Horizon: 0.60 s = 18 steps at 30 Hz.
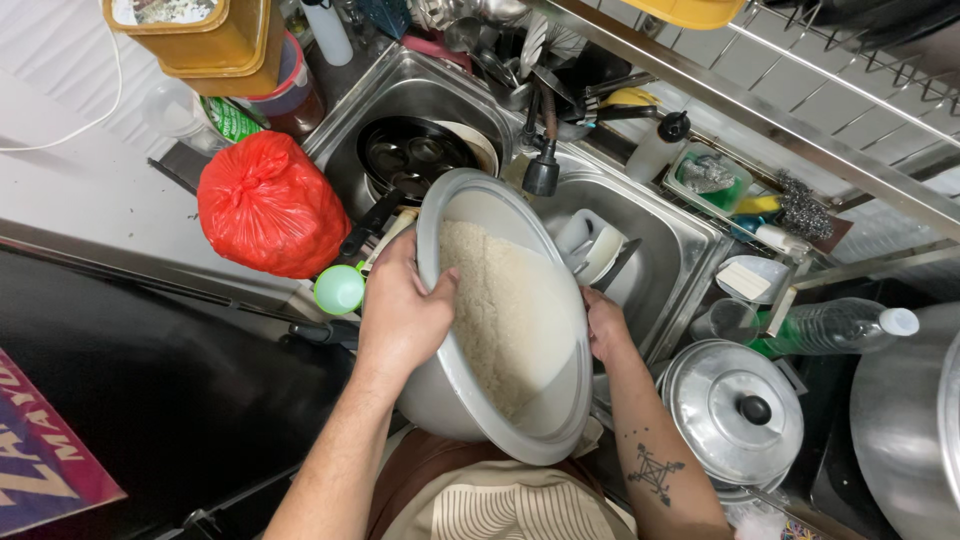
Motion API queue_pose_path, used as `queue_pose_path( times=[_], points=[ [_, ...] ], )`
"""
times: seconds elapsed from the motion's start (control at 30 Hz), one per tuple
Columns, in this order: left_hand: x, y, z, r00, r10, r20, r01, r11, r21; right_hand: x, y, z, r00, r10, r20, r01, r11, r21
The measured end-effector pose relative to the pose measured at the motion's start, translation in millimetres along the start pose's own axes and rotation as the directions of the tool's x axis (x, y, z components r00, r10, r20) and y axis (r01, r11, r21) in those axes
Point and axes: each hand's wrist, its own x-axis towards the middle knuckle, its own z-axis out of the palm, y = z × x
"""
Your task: The person washes a large batch of rice in a big pot at a stainless steel sink. They run tap water into the pot, rub and agitate the rice by hand, tilt the pot to drain the cloudy water, and repeat rinsing cycles, finally leveling the wet rice in the pot.
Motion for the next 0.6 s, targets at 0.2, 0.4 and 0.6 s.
queue_pose_path(
  times=[0.2,0.4,0.6],
  points=[
    [-3,-4,-2,0.985,-0.152,0.079,0.165,0.965,-0.203,-11,1,6,0.998,-0.06,0.033,0.056,0.992,0.114],
    [-5,-11,-1,0.985,-0.145,0.089,0.167,0.922,-0.35,-25,-5,14,0.983,-0.163,0.082,0.15,0.978,0.145],
    [-5,-8,-4,0.977,-0.188,0.103,0.211,0.928,-0.309,-38,-7,20,0.982,-0.159,0.101,0.145,0.981,0.132]
  ],
)
